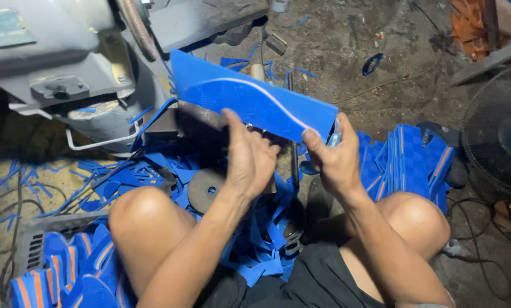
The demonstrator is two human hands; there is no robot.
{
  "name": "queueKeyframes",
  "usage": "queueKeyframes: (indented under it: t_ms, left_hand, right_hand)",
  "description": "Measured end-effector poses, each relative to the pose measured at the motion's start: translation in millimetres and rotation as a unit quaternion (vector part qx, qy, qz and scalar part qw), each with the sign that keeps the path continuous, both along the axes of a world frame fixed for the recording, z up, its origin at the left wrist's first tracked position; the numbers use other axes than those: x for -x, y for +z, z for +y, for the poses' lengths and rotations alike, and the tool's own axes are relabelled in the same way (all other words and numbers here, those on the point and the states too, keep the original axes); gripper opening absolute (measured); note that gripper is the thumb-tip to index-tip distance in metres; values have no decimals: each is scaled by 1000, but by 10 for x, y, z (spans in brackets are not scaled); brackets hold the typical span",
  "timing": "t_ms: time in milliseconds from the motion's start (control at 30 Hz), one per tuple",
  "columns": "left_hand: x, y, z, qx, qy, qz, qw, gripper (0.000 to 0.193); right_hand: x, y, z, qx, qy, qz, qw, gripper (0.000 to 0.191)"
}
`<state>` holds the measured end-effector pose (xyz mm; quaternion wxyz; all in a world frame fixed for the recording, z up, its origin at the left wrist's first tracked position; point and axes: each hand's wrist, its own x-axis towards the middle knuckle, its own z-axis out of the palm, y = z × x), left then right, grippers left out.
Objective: The person sits on the floor and uses a handheld blade to trim the edges of blue rubber sandals. They repeatedly press the sandal against a vertical wooden post to shape the material, occasionally switching to a circular grinding wheel to smooth the edges. The person handles multiple sandals one at a time, removing excess material and refining the shape.
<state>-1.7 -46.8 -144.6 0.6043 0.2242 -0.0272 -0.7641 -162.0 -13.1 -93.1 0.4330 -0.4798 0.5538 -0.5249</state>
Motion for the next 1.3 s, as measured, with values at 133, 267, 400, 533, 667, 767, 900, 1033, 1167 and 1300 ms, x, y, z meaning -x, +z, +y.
queueKeyframes:
  t_ms: [133, 267, 400, 533, 667, 767, 900, 1033, 1167, 1300]
  left_hand:
    - [38, -40, -247, -21, 71, -78, 994, 65]
    - [-24, -125, -402, -105, 81, -77, 988, 67]
    - [-10, -135, -392, -127, 56, -82, 987, 66]
    - [-16, -151, -341, -113, 65, -71, 989, 64]
    - [-37, -187, -361, -124, 76, -63, 987, 61]
    - [-21, -206, -373, -119, 85, -48, 988, 62]
    - [11, -216, -348, -116, 89, -43, 988, 60]
    - [19, -207, -310, -112, 86, -49, 989, 61]
    - [52, -188, -284, -115, 106, -74, 985, 58]
    - [103, -170, -271, -127, 96, -60, 985, 62]
  right_hand:
    - [-200, 51, 178, 228, 131, 313, 913, 50]
    - [-323, 61, 241, 327, 143, 392, 848, 39]
    - [-346, 49, 208, 336, 109, 489, 798, 53]
    - [-343, 25, 190, 335, 111, 535, 768, 56]
    - [-356, 6, 189, 349, 114, 523, 769, 55]
    - [-374, -6, 185, 349, 114, 525, 768, 51]
    - [-396, -26, 181, 346, 110, 542, 758, 48]
    - [-405, -37, 180, 347, 85, 571, 739, 42]
    - [-403, -30, 167, 348, 39, 612, 709, 34]
    - [-404, -13, 151, 341, 15, 628, 700, 31]
